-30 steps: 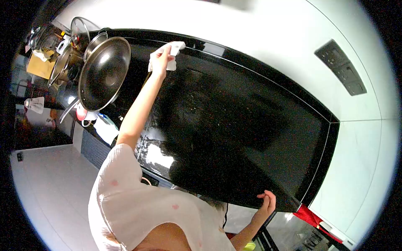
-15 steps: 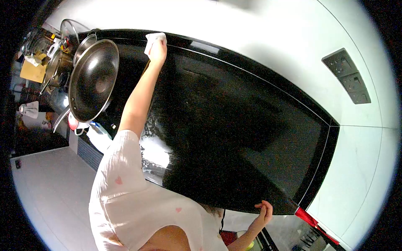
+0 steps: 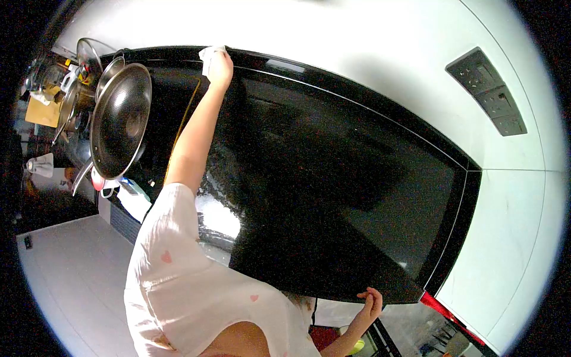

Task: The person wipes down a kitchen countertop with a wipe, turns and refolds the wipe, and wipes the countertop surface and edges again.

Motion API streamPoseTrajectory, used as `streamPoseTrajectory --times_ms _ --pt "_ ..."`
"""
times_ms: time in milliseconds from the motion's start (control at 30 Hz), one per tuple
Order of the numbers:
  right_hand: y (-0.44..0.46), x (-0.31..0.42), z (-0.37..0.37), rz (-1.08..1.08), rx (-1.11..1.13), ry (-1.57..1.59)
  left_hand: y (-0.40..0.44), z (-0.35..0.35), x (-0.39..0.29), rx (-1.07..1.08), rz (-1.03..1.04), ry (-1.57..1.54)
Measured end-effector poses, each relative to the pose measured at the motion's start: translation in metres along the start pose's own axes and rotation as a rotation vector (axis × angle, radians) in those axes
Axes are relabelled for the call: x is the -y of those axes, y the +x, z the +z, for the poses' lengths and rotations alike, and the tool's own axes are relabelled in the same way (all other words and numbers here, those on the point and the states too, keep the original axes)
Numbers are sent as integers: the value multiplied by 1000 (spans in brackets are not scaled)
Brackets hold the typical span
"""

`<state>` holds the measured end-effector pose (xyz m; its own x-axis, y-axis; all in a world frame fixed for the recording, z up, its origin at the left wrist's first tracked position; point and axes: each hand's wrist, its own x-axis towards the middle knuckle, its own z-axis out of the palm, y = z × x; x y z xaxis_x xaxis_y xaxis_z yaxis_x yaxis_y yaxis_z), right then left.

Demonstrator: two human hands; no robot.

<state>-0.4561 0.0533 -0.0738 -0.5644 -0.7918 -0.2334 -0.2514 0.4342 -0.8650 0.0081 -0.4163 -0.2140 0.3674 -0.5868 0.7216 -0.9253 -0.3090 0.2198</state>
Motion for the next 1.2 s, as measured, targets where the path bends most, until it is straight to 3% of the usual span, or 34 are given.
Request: streamPoseTrajectory --times_ms 100,167,200,233,367,400,433,500,533,600,633,700,833,933,1067,1200 --pt "1 -8 -4 -5 16 14 -3 -10 -9 20 69 -12" --pt "1 -7 0 16 24 46 -2 -37 -27 4 282 33" --pt "3 -6 1 25 27 63 -13 -26 -39 220 113 17" --pt "4 -6 1 13 38 50 -9 -79 -69 127 175 -119" --pt "7 -11 -8 21 44 67 -32 -88 -128 376 369 -125" --pt "8 -14 -12 37 39 91 -46 -61 -142 337 224 -309" --pt "8 -17 -16 54 33 115 -50 -82 -170 350 123 -390" --pt "10 -21 -27 45 10 109 -84 -22 -204 290 298 -409" --pt "12 -24 -34 41 -5 105 -88 -29 -227 251 399 -348" --pt "16 -35 -55 65 -34 127 -102 -72 -285 151 652 65" --pt "17 -42 -67 78 -50 137 -105 -103 -311 194 703 67" --pt "21 -56 -94 97 -87 140 -129 -104 -358 224 718 -156" --pt "29 -92 -156 95 -166 136 -168 -104 -448 384 671 -281" --pt "32 -118 -200 142 -245 160 -190 -116 -505 459 733 -171" --pt "30 -147 -248 178 -347 175 -219 -125 -572 499 752 -300" --pt "26 -173 -283 238 -444 198 -250 -123 -631 389 829 -337"
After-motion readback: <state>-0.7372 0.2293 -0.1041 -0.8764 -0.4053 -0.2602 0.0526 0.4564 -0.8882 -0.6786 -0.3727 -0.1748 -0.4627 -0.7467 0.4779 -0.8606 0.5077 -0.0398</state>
